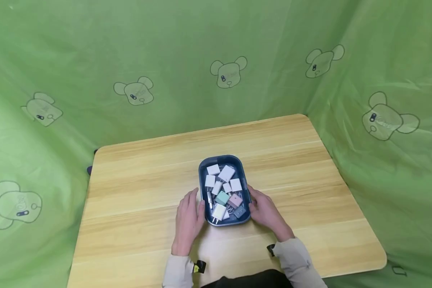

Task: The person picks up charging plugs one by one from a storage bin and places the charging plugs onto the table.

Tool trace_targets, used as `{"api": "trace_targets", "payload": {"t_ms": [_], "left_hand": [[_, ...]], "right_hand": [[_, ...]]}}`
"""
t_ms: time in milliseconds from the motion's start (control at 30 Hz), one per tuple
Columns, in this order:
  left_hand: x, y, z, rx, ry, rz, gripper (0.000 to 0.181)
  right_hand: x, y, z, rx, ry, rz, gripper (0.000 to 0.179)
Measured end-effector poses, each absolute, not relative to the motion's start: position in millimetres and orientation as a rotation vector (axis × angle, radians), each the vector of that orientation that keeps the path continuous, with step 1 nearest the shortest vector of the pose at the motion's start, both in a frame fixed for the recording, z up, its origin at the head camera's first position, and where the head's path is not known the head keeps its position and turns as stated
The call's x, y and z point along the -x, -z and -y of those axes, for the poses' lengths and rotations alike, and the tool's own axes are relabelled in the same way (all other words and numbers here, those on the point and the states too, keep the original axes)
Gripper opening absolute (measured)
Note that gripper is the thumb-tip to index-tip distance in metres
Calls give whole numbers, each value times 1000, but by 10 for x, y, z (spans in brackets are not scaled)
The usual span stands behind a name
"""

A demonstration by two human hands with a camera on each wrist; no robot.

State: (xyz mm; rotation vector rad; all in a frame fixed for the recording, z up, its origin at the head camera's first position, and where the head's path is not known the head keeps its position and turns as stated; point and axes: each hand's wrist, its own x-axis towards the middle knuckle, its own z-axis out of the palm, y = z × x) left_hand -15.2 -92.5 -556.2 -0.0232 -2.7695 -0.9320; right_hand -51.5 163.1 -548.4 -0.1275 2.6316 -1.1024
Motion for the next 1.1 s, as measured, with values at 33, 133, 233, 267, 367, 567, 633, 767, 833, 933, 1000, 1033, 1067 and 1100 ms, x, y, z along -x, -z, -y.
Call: {"api": "trace_targets", "payload": {"t_ms": [33, 133, 233, 267, 367, 567, 633, 767, 833, 933, 1000, 1033, 1067, 1100], "left_hand": [[166, 5563, 923, 24, 940, 2775, 47], [209, 5556, 920, 23, 966, 2789, 47], [263, 5554, 935, 28, 957, 2791, 46], [283, 5555, 945, 30, 950, 2792, 46], [346, 5562, 983, 36, 930, 2794, 45], [474, 5582, 1085, 53, 984, 2804, 46], [526, 5589, 1119, 55, 1043, 2808, 47], [634, 5605, 1188, 32, 1118, 2848, 48], [690, 5606, 1224, 18, 1132, 2868, 48], [776, 5606, 1280, 8, 1148, 2874, 48], [830, 5606, 1319, -15, 1167, 2880, 49], [853, 5605, 1338, -26, 1175, 2882, 50], [874, 5604, 1356, -42, 1189, 2887, 50], [894, 5606, 1373, -59, 1198, 2896, 51]], "right_hand": [[522, 5478, -1624, 126, 1093, -2631, 69], [546, 5463, -1602, 130, 1077, -2623, 69], [575, 5456, -1578, 141, 1076, -2615, 69], [586, 5458, -1570, 146, 1079, -2613, 69], [618, 5462, -1544, 145, 1089, -2603, 70], [676, 5476, -1473, 124, 1123, -2562, 71], [696, 5484, -1444, 130, 1148, -2551, 71], [735, 5498, -1375, 138, 1205, -2515, 71], [752, 5501, -1333, 129, 1233, -2488, 72], [781, 5500, -1265, 110, 1256, -2456, 73], [804, 5496, -1222, 107, 1260, -2449, 73], [818, 5496, -1199, 113, 1260, -2445, 74], [830, 5493, -1176, 116, 1260, -2443, 74], [843, 5490, -1154, 119, 1262, -2442, 74]]}}
